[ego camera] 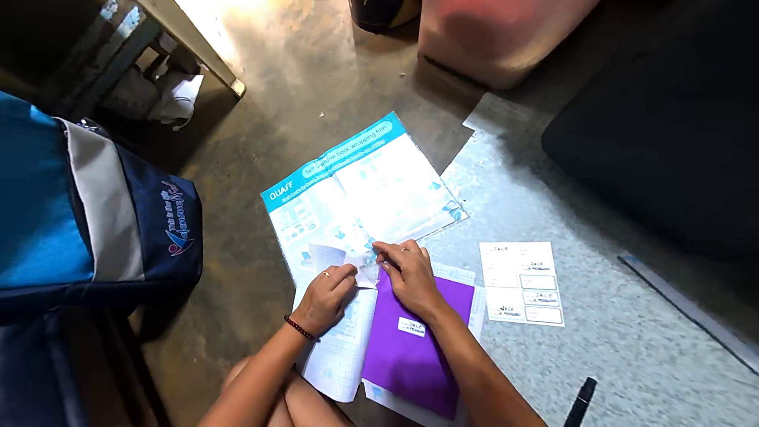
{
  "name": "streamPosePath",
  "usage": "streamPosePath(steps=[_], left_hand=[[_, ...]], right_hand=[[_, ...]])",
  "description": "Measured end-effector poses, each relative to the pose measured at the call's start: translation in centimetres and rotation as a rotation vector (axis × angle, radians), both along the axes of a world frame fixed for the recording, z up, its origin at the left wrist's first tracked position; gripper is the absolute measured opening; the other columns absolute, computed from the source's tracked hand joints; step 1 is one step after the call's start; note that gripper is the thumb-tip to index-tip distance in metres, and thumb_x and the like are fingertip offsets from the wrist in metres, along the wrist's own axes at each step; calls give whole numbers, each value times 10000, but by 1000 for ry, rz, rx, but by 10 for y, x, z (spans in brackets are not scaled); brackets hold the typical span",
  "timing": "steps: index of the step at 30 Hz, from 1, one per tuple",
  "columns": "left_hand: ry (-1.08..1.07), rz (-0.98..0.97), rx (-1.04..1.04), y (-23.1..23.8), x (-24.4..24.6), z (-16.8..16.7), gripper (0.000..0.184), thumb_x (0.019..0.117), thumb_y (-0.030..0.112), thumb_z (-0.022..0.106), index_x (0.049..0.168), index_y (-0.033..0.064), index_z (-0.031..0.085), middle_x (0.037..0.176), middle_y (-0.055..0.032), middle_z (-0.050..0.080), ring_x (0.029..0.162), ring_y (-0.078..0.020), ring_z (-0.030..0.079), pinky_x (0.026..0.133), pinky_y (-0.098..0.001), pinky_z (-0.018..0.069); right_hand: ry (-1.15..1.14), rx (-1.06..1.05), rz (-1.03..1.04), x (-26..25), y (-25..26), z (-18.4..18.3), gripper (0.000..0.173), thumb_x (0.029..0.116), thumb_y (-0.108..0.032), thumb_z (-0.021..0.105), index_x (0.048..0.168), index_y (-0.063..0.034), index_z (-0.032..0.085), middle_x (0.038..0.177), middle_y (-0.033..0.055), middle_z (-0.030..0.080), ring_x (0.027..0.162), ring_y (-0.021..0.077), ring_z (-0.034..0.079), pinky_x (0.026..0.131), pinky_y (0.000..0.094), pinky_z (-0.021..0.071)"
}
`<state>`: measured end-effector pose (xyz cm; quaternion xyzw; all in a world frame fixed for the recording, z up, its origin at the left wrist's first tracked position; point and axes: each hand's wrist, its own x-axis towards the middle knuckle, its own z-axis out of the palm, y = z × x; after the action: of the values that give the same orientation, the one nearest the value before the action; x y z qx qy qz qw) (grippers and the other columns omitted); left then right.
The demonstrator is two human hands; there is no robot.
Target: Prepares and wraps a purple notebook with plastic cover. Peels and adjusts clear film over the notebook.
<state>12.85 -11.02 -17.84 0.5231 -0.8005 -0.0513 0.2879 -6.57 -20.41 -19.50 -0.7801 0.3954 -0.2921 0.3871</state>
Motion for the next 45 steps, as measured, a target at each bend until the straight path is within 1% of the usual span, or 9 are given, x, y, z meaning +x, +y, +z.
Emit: streamPosePath(steps=[4,9,11,13,16,33,37,42,45], left_hand=[[35,49,86,10,-6,10,138,937,-40,554,931,-56,691,1100,-225,713,1015,-326,717,900,-374,584],[146,135,168,7,-16,18,144,921,-72,556,972,-93,689,1122,-260,701,1068,-375,704,955,-429,568],[176,150,196,5,-19,20,250,904,-70,553,1101,-75,707,1147,-270,689,1077,-394,690,962,-455,558],[165,134,243,2,-23,21,325,898,-64,571,1177,-24,734,1165,-288,665,1094,-426,661,965,-485,546],[117,126,184,-1,-26,19,171,923,-49,606,973,-41,770,1092,-282,695,1063,-426,682,943,-469,560],[102,114,17,47,-4,26,142,898,-59,620,888,-41,760,982,-224,718,956,-342,712,884,-377,584],[184,263,131,59,-17,33,142,890,-1,623,888,-45,758,1028,-226,707,1008,-338,693,931,-394,565],[395,711,174,42,-37,44,225,885,150,744,780,-48,723,786,-159,698,753,-223,691,736,-335,570],[428,905,436,17,-37,62,207,837,92,779,816,-77,660,806,-172,640,777,-241,620,758,-378,501]], right_hand=[[-33,-85,-2,-1,0,-5,293,912,-6,592,1136,-63,773,1132,155,730,1003,375,660,858,572,468],[-96,-201,-266,-3,28,-1,172,873,40,601,897,26,771,954,200,719,908,367,667,855,473,533],[-75,-176,-335,-3,48,6,199,889,35,602,954,10,788,1017,215,711,966,387,653,877,481,529],[16,-167,-309,-4,65,5,252,934,-41,603,1092,-64,799,1206,245,682,1111,463,618,926,597,481],[200,-206,-261,-4,78,-6,352,994,-110,547,1292,-135,733,1407,239,603,1261,520,554,983,683,405],[360,-231,-255,1,80,-5,392,1015,-121,507,1370,-105,673,1452,222,575,1311,494,536,1038,672,380],[369,-240,-260,1,82,-6,393,1016,-118,505,1372,-105,671,1456,210,575,1308,482,542,1034,658,392],[349,-280,-275,1,82,-9,389,1001,-97,518,1353,-95,684,1445,216,583,1298,487,549,1030,667,392],[357,-300,-271,1,82,-9,394,1002,-96,516,1359,-106,682,1447,209,584,1290,483,554,1019,659,399]])
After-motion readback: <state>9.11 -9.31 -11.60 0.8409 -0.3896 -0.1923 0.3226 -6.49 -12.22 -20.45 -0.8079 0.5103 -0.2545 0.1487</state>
